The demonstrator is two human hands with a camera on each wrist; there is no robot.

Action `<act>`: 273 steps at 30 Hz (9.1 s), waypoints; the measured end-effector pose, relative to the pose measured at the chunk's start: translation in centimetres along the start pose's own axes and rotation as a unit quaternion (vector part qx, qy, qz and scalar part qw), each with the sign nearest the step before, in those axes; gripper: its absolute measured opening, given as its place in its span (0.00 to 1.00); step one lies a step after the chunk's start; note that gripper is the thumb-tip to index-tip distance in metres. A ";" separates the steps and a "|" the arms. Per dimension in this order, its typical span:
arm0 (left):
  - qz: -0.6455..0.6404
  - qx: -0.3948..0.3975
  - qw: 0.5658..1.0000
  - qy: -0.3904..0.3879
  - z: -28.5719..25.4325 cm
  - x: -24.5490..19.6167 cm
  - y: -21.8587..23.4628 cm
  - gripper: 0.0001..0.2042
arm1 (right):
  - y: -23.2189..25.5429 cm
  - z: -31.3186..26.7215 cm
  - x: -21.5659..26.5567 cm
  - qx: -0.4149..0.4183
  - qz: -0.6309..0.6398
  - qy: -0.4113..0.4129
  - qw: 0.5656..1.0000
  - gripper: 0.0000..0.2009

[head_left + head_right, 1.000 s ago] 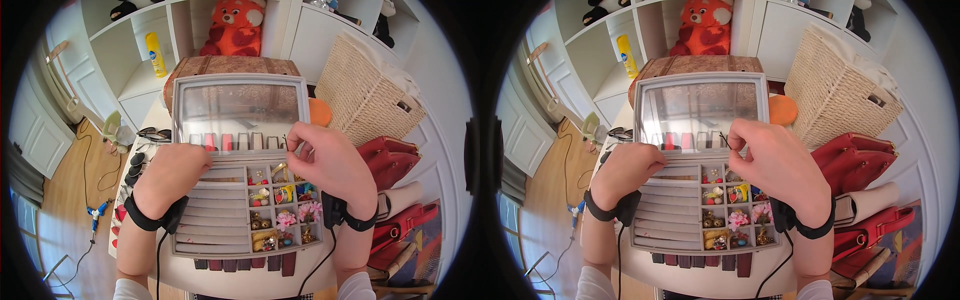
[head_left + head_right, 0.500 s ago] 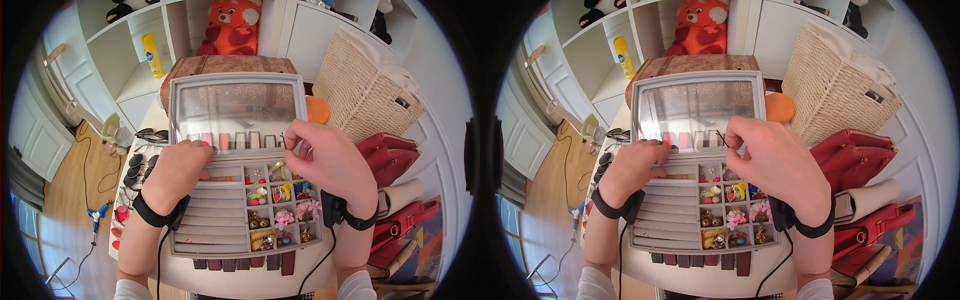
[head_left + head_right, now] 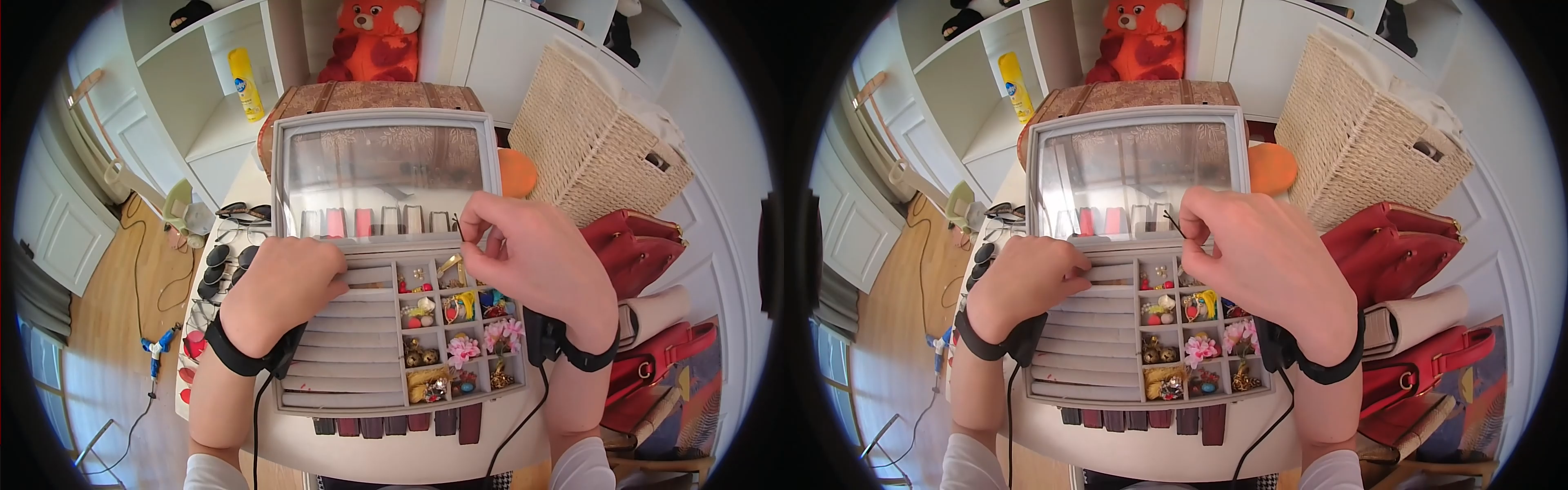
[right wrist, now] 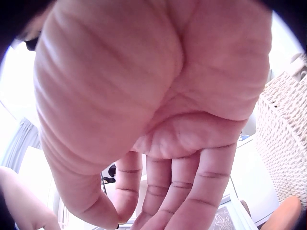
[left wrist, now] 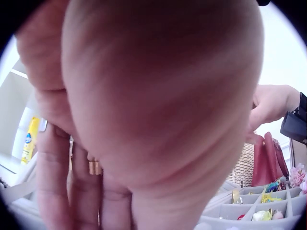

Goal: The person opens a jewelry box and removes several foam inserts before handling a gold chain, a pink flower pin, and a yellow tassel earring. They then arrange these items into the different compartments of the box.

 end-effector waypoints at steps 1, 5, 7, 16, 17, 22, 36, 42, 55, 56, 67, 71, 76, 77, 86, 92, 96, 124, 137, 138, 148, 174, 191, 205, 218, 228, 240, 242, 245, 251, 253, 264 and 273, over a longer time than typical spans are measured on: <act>-0.014 0.013 1.000 0.005 0.0 0.0 0.2 0.10 | -0.1 0.0 -0.1 -0.005 -0.007 0.011 1.000 0.07; -0.028 0.036 0.999 -0.002 -0.1 0.2 0.6 0.14 | 0.1 0.0 0.3 0.006 -0.004 -0.004 1.000 0.06; -0.027 -0.004 0.999 -0.032 -0.2 0.3 0.5 0.15 | 0.2 0.0 0.5 0.007 -0.004 -0.005 1.000 0.06; -0.023 0.041 0.998 -0.035 -1.5 -2.0 1.0 0.22 | -0.3 -0.1 0.3 -0.016 -0.008 0.012 1.000 0.06; -0.019 0.037 0.998 -0.037 -1.4 -2.0 0.8 0.22 | -0.5 -0.2 0.1 -0.030 -0.004 0.033 0.999 0.07; -0.005 0.056 0.997 -0.059 -0.9 -2.0 -0.1 0.26 | -0.5 -0.3 0.1 -0.012 -0.043 0.039 0.998 0.07; 0.008 0.175 0.984 -0.022 -1.0 -3.6 0.4 0.46 | -0.5 -0.2 0.8 -0.010 -0.053 0.041 0.998 0.07; 0.036 0.179 0.983 -0.029 -0.9 -3.8 0.2 0.43 | -0.7 -0.2 0.7 -0.009 -0.062 0.043 0.997 0.07; -0.062 0.169 0.983 -0.046 -0.3 -1.4 0.0 0.44 | -1.7 -0.3 -1.4 0.010 -0.093 0.028 0.995 0.06; -0.062 0.172 0.981 -0.059 -0.2 -1.3 0.1 0.42 | -1.8 -0.3 -2.1 0.013 -0.105 0.015 0.994 0.07; -0.081 0.232 0.966 -0.077 0.9 -0.8 0.3 0.27 | -1.1 0.0 -3.2 0.020 -0.076 0.008 0.997 0.07; -0.113 0.235 0.961 -0.087 0.5 -0.5 0.2 0.27 | -1.2 0.2 -2.9 0.023 -0.075 0.000 0.997 0.07; -0.107 0.238 0.962 -0.077 0.3 -1.4 1.1 0.28 | -1.4 0.1 -2.8 0.018 -0.073 0.005 0.997 0.07; -0.089 0.254 0.961 -0.068 0.4 -1.5 1.1 0.28 | -1.4 0.2 -2.7 0.018 -0.077 0.004 0.997 0.07; -0.149 0.239 0.957 -0.077 -0.5 -2.8 2.9 0.28 | -2.3 0.0 -4.5 -0.013 -0.147 -0.010 0.989 0.06; -0.077 0.271 0.956 -0.081 -0.1 -3.2 1.5 0.29 | -2.1 0.1 -3.5 0.009 -0.131 -0.002 0.991 0.06; -0.082 0.249 0.957 -0.128 -0.5 -2.5 0.2 0.29 | -2.3 0.0 -3.5 0.001 -0.146 -0.003 0.989 0.06; -0.052 0.323 0.935 -0.136 -0.7 -4.4 1.7 0.27 | -2.2 0.0 -3.5 0.000 -0.150 0.006 0.989 0.05; -0.078 0.320 0.935 -0.129 -0.3 -3.6 1.4 0.29 | -2.2 0.2 -3.2 0.023 -0.148 -0.002 0.989 0.05; -0.109 0.292 0.940 -0.135 -0.4 -3.2 1.8 0.29 | -2.0 0.1 -3.3 0.023 -0.148 -0.001 0.989 0.05; -0.410 -0.133 0.898 0.086 -1.4 0.8 6.4 0.25 | -1.5 -0.2 -3.3 0.118 -0.136 -0.041 0.983 0.06; -0.533 -0.316 0.777 0.112 -1.5 3.1 7.2 0.26 | -2.6 1.9 2.2 0.123 0.097 0.056 0.986 0.07; -0.544 -0.351 0.761 0.043 -2.1 3.8 7.4 0.25 | -15.1 5.3 7.2 0.121 -0.107 0.192 0.968 0.07; -0.547 -0.314 0.775 0.036 -2.1 3.9 7.3 0.27 | -12.7 6.2 8.1 0.148 -0.029 0.203 0.967 0.07; -0.538 -0.301 0.786 0.044 -2.2 3.6 7.3 0.28 | -12.6 5.5 6.2 0.271 -0.062 0.231 0.932 0.08; -0.539 -0.293 0.788 0.054 -1.9 2.8 7.0 0.25 | -3.5 5.9 0.1 0.098 -0.052 0.040 0.993 0.06; -0.535 -0.291 0.789 0.073 -1.7 2.4 7.0 0.28 | -1.2 3.0 -2.7 0.163 -0.124 -0.044 0.978 0.06; -0.529 -0.286 0.796 0.070 -1.5 2.1 6.8 0.28 | -1.6 2.8 -3.8 0.162 -0.141 -0.055 0.975 0.06; -0.522 -0.269 0.806 0.082 -1.6 1.8 6.5 0.27 | -2.7 3.6 -4.2 0.130 -0.158 -0.003 0.979 0.05; -0.527 -0.289 0.797 0.061 -1.7 2.2 6.6 0.27 | -3.6 4.5 -3.1 0.168 -0.185 0.016 0.968 0.06; -0.543 -0.251 0.799 0.059 -1.6 2.3 6.7 0.28 | -3.8 4.5 -3.8 0.147 -0.125 0.049 0.980 0.07; -0.599 -0.164 0.784 0.024 -1.0 1.9 5.9 0.25 | -2.3 4.2 1.7 0.042 0.245 -0.051 0.967 0.14; -0.604 -0.086 0.792 -0.013 -1.2 0.4 5.3 0.33 | -3.8 3.4 6.9 0.067 0.310 -0.052 0.947 0.28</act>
Point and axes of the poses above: each hand's wrist, its own z-axis towards the middle knuckle, its own y-axis out of the back of the hand, x = y × z, the point moved 1 cm from there along z, towards the middle knuckle, and after that the axes turned 1 degree about y, right-handed, at the moved point
